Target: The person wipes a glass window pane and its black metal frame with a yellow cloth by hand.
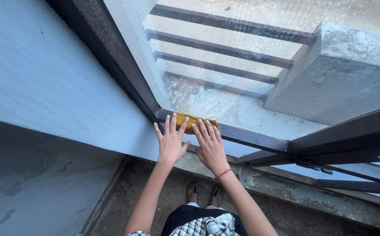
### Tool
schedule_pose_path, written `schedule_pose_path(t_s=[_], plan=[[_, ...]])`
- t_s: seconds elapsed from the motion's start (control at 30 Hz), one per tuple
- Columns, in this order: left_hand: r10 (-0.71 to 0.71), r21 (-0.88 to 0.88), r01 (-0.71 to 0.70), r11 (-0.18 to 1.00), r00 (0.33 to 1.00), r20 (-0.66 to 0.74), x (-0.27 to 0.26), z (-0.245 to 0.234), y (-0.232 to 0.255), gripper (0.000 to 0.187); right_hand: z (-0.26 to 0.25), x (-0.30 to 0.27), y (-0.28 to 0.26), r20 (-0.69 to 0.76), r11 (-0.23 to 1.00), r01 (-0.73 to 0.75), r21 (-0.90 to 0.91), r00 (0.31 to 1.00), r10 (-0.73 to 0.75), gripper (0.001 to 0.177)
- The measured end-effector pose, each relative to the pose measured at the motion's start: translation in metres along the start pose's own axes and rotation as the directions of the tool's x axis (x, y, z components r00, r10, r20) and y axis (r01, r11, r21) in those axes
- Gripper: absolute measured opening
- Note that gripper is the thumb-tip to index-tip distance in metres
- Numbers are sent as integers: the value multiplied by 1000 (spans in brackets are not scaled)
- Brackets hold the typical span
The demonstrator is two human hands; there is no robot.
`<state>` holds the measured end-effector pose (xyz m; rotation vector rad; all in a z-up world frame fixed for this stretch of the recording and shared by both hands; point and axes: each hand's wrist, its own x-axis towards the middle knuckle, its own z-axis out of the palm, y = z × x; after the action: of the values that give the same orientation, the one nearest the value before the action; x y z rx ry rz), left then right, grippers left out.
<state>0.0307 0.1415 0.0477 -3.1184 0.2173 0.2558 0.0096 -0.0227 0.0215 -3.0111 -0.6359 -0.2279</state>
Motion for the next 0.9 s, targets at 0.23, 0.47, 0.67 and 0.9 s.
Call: schedule_pose_path(t_s=[0.23, 0.47, 0.67, 0.9], plan=[[30, 168, -45, 985, 995, 91, -2, -10, 52, 98, 17, -22, 33, -66, 999, -52, -1, 996, 52, 88], [178, 194, -171, 966, 984, -21, -6, 9, 119, 98, -7, -69, 79, -5, 980, -198, -34, 980, 198, 91], [281, 129, -273, 953, 958, -54, -8, 18, 161, 98, -29, -101, 106, -66, 963, -268, 12, 961, 268, 91], [367, 180, -336, 924, 913, -178, -17, 26, 177, 100, -35, -114, 110, -138, 952, -301, 58, 942, 306, 80]])
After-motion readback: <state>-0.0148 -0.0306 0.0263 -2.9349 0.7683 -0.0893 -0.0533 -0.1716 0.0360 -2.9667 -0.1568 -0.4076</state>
